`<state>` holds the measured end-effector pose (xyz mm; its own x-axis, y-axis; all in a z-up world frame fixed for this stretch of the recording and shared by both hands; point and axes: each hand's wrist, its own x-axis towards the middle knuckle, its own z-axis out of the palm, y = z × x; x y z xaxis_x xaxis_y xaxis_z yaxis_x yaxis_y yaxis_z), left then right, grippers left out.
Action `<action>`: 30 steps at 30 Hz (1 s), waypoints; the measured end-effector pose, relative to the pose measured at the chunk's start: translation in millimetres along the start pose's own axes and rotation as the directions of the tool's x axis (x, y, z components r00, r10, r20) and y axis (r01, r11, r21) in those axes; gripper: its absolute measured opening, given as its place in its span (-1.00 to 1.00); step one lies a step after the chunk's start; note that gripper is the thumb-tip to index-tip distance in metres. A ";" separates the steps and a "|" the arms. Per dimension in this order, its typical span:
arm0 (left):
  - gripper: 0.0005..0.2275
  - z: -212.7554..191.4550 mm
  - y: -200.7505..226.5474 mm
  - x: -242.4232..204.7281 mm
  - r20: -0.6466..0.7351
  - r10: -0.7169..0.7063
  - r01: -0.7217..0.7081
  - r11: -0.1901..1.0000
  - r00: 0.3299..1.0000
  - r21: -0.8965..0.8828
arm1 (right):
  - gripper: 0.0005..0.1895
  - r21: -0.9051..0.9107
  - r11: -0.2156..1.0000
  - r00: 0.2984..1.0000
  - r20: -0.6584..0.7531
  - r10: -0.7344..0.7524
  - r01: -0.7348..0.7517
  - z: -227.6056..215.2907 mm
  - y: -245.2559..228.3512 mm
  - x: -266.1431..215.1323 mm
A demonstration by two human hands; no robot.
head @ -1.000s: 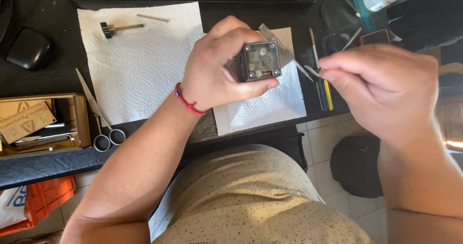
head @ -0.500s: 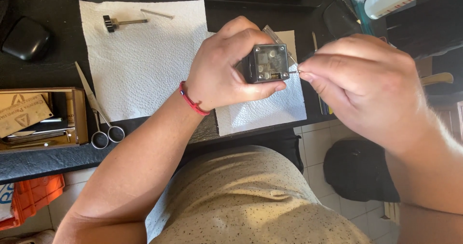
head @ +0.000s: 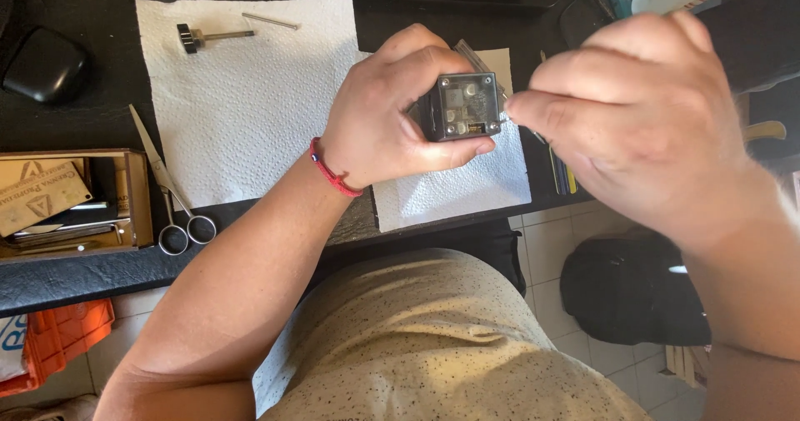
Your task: The person removes a small black electronic component from a machine using a screwdriver. They then place the component on a paper towel and use the screwdriver to unscrew and remove a knob from the device.
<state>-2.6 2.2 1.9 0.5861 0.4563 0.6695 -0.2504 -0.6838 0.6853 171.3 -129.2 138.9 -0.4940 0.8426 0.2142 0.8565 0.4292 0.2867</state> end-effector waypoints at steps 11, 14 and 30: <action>-0.53 -0.3 -1.5 -0.5 -0.026 0.023 -0.023 1.000 0.999 0.021 | -0.79 0.109 0.993 0.982 -0.186 -0.031 0.052 32.1 17.4 -13.6; -0.53 0.7 -1.8 -1.5 -0.025 0.029 -0.029 0.999 0.999 0.022 | -0.91 0.099 0.975 0.948 -0.272 -0.166 0.199 35.6 21.9 -4.7; -0.60 1.8 1.6 0.8 -0.029 0.007 -0.006 1.000 1.000 0.007 | -0.92 0.462 0.858 0.967 -0.216 -0.137 0.225 23.3 -2.2 43.0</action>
<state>-1.1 0.5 3.0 0.5619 0.4681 0.6820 -0.2486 -0.6908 0.6790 151.6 -86.3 125.7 -0.6273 0.6853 0.3699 0.6927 0.7081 -0.1370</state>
